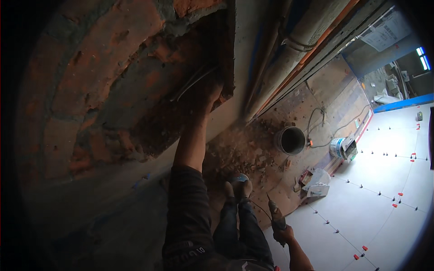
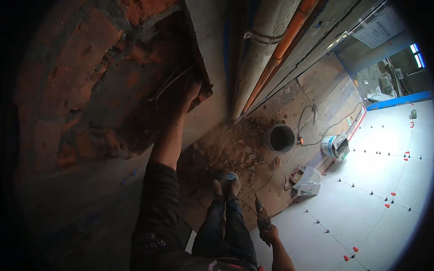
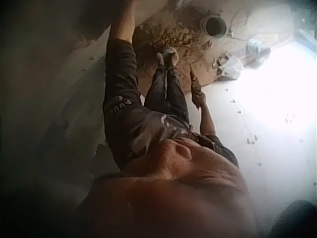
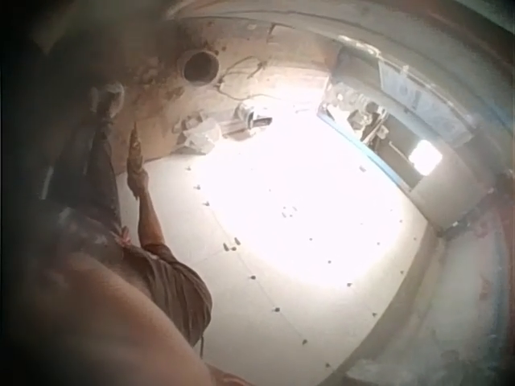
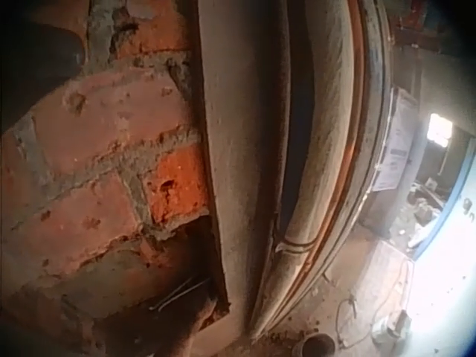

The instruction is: Use a rotary hammer drill to chip away brick and concrete from a wall opening.

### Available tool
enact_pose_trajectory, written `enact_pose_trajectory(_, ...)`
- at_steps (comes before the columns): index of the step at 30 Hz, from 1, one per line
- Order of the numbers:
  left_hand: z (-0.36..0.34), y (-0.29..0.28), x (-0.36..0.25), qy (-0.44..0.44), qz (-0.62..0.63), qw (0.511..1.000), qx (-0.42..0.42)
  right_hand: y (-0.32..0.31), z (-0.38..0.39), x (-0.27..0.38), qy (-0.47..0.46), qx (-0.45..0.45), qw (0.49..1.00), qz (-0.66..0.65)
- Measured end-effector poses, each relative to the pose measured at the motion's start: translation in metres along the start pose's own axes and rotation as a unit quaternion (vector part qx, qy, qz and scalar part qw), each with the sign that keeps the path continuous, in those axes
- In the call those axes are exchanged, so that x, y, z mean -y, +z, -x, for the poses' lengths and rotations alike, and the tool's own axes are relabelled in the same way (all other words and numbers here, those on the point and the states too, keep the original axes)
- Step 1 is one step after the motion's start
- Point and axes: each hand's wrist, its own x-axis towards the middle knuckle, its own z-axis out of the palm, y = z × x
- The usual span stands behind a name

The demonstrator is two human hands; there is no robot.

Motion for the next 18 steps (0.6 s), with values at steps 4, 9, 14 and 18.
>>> enact_pose_trajectory(4, 0.06, -0.011, 0.015, -0.006, 0.062, 0.979, 0.193, 0.0, 0.0, -0.008, -0.028, -0.019, 0.998, 0.044)
enact_pose_trajectory(9, 0.09, -0.036, 0.001, 0.012, 0.129, 0.992, 0.012, -0.01, -0.016, -0.051, -0.059, -0.048, 0.997, 0.016)
enact_pose_trajectory(14, 0.048, -0.021, 0.035, -0.094, -0.179, 0.979, -0.035, 0.007, -0.026, -0.033, -0.073, -0.019, 0.996, 0.039)
enact_pose_trajectory(18, 0.084, 0.0, -0.001, -0.036, -0.001, 0.998, 0.043, 0.002, -0.015, -0.03, -0.043, -0.024, 0.999, 0.014)
